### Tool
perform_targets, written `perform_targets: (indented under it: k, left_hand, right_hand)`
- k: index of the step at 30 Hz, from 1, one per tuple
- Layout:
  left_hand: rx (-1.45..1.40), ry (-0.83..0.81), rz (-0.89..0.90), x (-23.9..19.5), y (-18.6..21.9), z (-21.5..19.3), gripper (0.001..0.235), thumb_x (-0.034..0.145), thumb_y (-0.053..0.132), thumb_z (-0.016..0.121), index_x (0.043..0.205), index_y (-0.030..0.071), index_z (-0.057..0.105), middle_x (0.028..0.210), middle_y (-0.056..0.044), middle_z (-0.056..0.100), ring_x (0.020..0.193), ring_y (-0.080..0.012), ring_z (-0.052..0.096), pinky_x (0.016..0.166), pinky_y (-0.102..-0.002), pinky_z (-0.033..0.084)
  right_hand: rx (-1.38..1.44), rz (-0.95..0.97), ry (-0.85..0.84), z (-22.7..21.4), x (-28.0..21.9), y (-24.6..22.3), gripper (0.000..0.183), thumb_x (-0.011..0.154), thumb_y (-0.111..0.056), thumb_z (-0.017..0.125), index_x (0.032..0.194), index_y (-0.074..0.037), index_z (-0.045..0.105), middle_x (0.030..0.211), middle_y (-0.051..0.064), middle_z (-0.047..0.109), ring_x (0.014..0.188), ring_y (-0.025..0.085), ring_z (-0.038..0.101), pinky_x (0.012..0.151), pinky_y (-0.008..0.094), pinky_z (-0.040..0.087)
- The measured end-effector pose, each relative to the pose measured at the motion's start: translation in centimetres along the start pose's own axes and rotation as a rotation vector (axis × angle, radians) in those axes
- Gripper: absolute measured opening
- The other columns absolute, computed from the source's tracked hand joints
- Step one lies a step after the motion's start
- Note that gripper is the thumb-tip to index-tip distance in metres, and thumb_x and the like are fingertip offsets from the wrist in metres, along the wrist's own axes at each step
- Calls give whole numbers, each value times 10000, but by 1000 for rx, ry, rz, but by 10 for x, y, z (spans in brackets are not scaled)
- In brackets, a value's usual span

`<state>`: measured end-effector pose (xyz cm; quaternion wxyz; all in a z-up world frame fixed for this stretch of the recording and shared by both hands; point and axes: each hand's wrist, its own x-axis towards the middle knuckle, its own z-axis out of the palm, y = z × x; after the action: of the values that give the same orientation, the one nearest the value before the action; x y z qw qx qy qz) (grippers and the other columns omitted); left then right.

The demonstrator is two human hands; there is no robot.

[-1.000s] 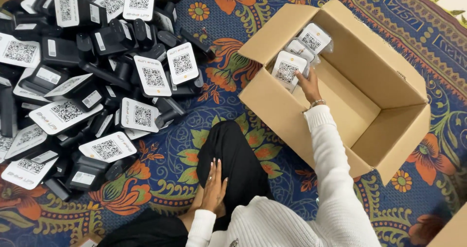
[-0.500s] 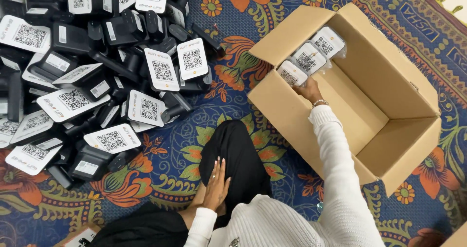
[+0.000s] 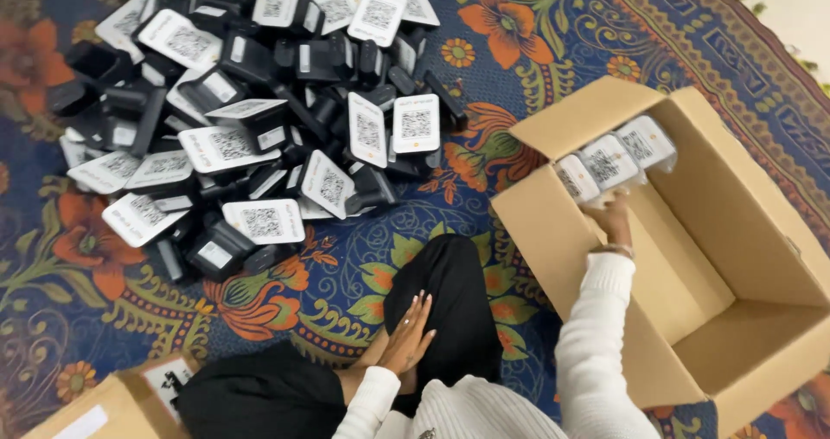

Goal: The person packs QR-coded devices into plastic bags and places them into cardboard boxes while sitting on the floor.

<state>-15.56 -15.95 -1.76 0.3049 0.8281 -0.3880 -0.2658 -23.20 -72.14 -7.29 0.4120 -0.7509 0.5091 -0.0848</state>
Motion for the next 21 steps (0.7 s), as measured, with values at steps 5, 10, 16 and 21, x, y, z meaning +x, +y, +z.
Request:
perform_targets:
  k: [5,10,16,21]
  left_hand:
    - [-11,56,27,-13,-19,11,713,1036,211,526,1637,72,169,1700,-176,186,1572,-338,186,1257,-434,223]
    - [206,149,170,-24,-40,3,686,1008,227,547,1605,70,248,1684,-171,253,1539,-336,267,1218,-472,260]
    - [72,446,-143,-46,-131,-42,518,1019,195,506,1520,88,431,1605,-158,405,1418,-384,451,1151,-486,397]
    - [27,1023,-295,-51,-181,-148,462,1006,166,570,1440,40,470,1407,-239,494,1282,-459,513,1093,-522,420]
  right_hand:
    - [746,-639,796,25,-65,-83,486,955,111,729,1373,0,508,1315,148,616,1161,239,638,1015,346,594]
    - [746,-633,168,151,-160,-147,268,1047,19,650,1275,-49,526,1200,43,582,1073,123,562,956,268,501]
    - [123,-928,-561,294,-342,-168,350,945,-162,708,1253,-45,591,1190,186,666,1107,337,677,973,406,538]
    - [-410,-1134,-785,351,-416,-132,737,903,-400,683,1486,-71,375,1504,214,412,1401,390,396,1137,474,365]
